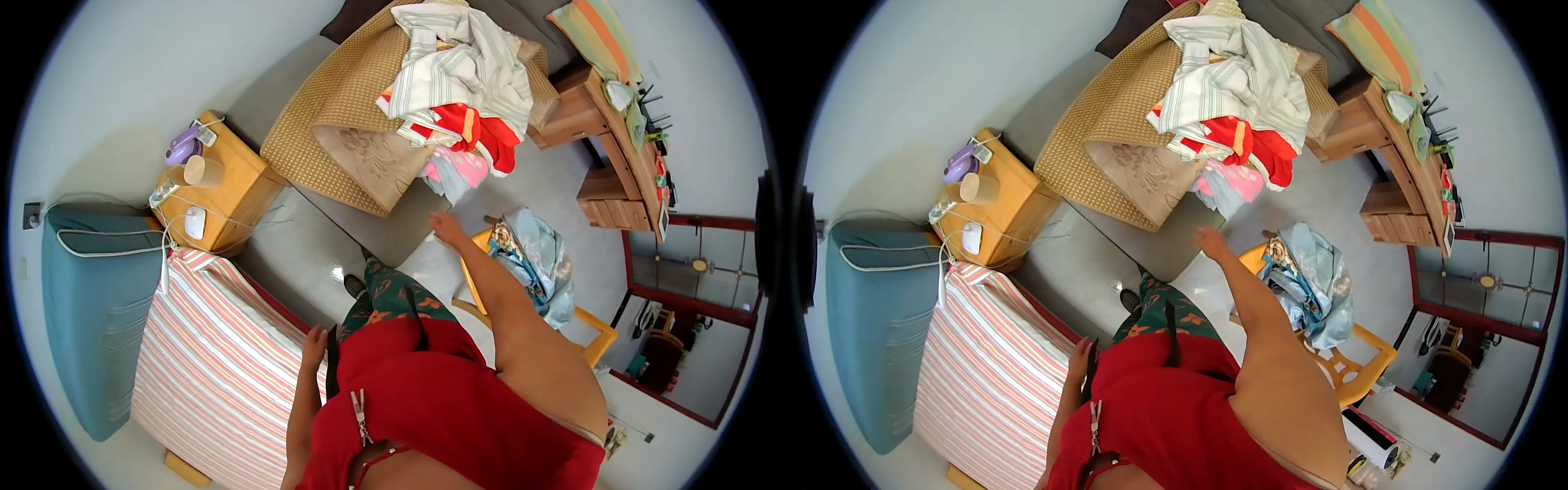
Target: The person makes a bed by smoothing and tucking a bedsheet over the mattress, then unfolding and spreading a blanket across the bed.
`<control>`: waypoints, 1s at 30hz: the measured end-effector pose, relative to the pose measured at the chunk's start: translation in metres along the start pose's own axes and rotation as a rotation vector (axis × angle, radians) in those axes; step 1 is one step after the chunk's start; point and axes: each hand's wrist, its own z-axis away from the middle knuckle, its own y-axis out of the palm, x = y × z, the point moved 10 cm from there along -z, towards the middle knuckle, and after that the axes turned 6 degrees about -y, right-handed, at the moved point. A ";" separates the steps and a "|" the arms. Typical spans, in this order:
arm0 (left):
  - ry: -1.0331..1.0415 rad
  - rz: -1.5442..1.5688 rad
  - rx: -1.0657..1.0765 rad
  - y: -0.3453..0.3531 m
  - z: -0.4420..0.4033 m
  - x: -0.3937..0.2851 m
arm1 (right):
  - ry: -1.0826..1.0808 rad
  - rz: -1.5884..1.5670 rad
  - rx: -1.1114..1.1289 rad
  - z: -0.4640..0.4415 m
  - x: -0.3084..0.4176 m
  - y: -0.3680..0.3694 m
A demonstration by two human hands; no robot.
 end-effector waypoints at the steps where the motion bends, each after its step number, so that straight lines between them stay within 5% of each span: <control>1: 0.028 -0.008 -0.001 -0.003 -0.006 0.003 | 0.065 -0.034 0.053 0.016 -0.006 0.005; 8: -0.075 -0.078 -0.112 -0.071 -0.006 0.057 | 0.266 -0.182 0.101 0.106 -0.037 0.037; 12: -0.206 -0.349 -0.209 -0.099 0.008 0.118 | 0.155 0.009 -0.036 0.099 -0.045 0.016; 18: -0.363 -0.258 -0.181 -0.084 0.037 0.128 | 0.358 0.217 0.024 0.041 -0.052 -0.039; 22: -0.300 -0.404 -0.138 -0.052 0.024 0.064 | 0.279 0.329 -0.068 -0.018 -0.011 -0.109; 27: -0.213 -0.071 -0.203 0.018 0.009 -0.048 | 0.218 0.496 -0.125 -0.130 -0.040 -0.159; 30: -0.048 -0.162 -0.181 0.079 -0.001 -0.110 | 0.215 0.491 -0.230 -0.187 -0.056 -0.185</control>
